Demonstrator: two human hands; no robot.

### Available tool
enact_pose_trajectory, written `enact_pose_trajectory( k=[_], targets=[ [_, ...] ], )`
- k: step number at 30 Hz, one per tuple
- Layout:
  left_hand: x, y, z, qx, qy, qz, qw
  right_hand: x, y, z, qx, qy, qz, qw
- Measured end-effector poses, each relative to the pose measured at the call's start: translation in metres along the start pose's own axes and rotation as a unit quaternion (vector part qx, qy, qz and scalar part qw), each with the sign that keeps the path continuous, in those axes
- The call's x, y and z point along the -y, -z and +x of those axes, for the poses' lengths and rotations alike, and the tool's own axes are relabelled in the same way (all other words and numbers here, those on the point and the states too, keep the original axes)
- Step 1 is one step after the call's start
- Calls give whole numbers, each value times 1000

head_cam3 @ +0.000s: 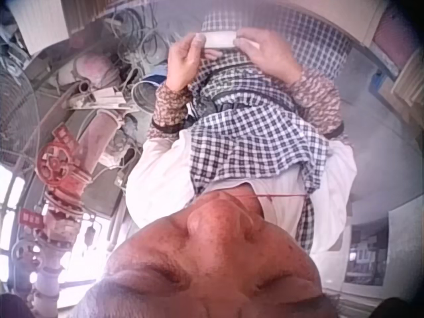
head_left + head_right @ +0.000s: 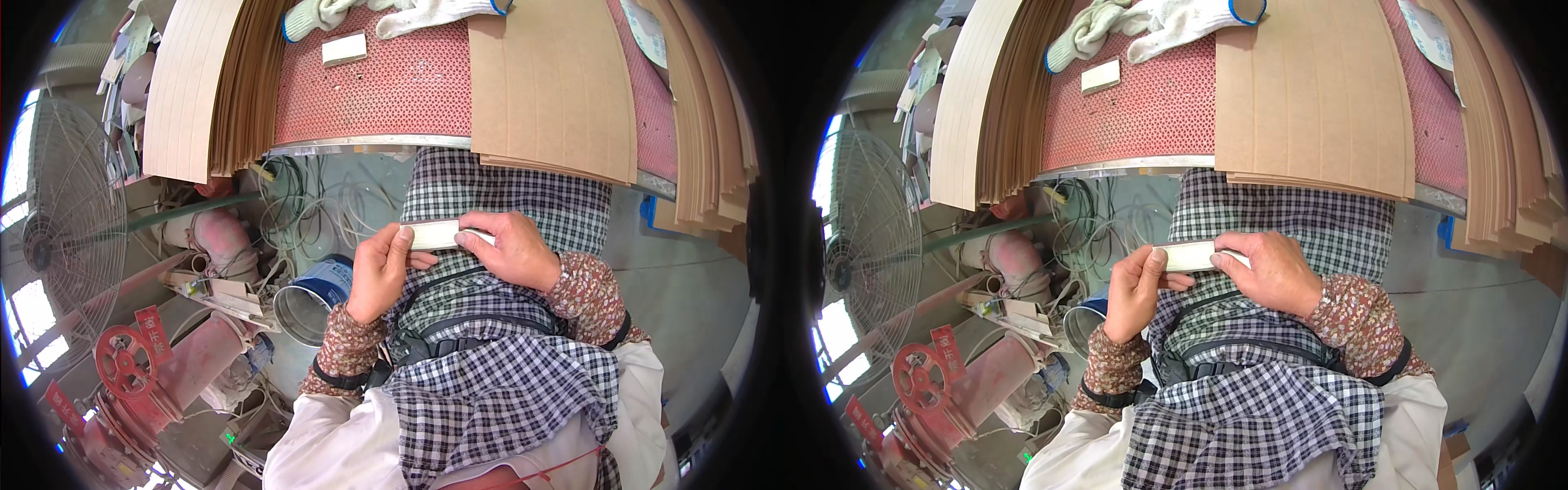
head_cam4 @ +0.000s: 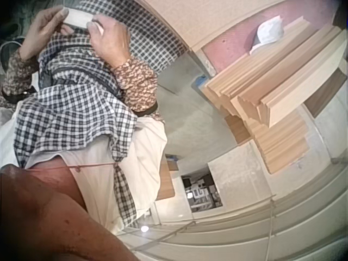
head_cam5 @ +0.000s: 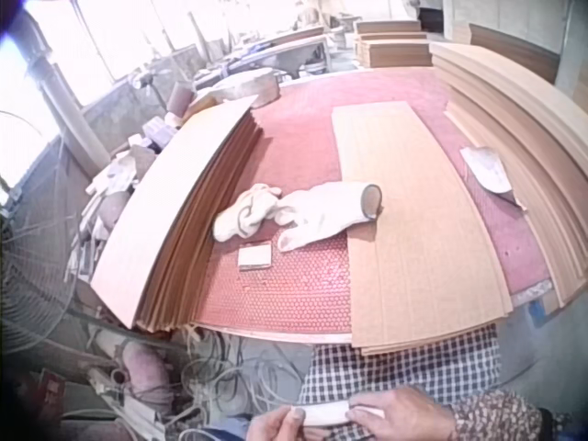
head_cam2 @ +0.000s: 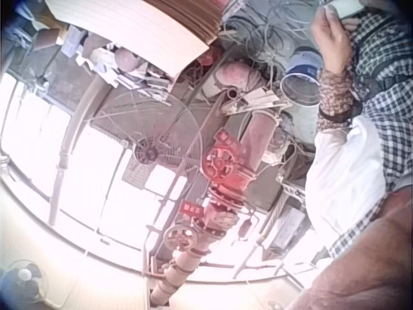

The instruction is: The recorder is applying white tape to the edges of a small rectangular wooden block.

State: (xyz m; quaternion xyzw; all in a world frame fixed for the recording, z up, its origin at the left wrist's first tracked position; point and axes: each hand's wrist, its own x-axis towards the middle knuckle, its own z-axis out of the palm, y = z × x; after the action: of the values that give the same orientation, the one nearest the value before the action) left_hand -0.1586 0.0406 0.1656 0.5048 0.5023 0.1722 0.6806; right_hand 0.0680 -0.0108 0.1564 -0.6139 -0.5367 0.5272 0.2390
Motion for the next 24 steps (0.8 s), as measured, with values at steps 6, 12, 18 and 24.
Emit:
enact_pose_trajectory(
  k=[6,12,18,24],
  targets=[
    [16,17,9,87,43,-119,988,-13,4,3,45,-4,109,993],
    [20,2,12,83,62,-147,984,-15,3,4,57,7,146,988],
    [30,1,18,105,48,-222,968,-10,9,1,103,3,151,983],
    [30,4,19,183,84,-323,925,-11,6,0,104,53,156,981]
  ],
)
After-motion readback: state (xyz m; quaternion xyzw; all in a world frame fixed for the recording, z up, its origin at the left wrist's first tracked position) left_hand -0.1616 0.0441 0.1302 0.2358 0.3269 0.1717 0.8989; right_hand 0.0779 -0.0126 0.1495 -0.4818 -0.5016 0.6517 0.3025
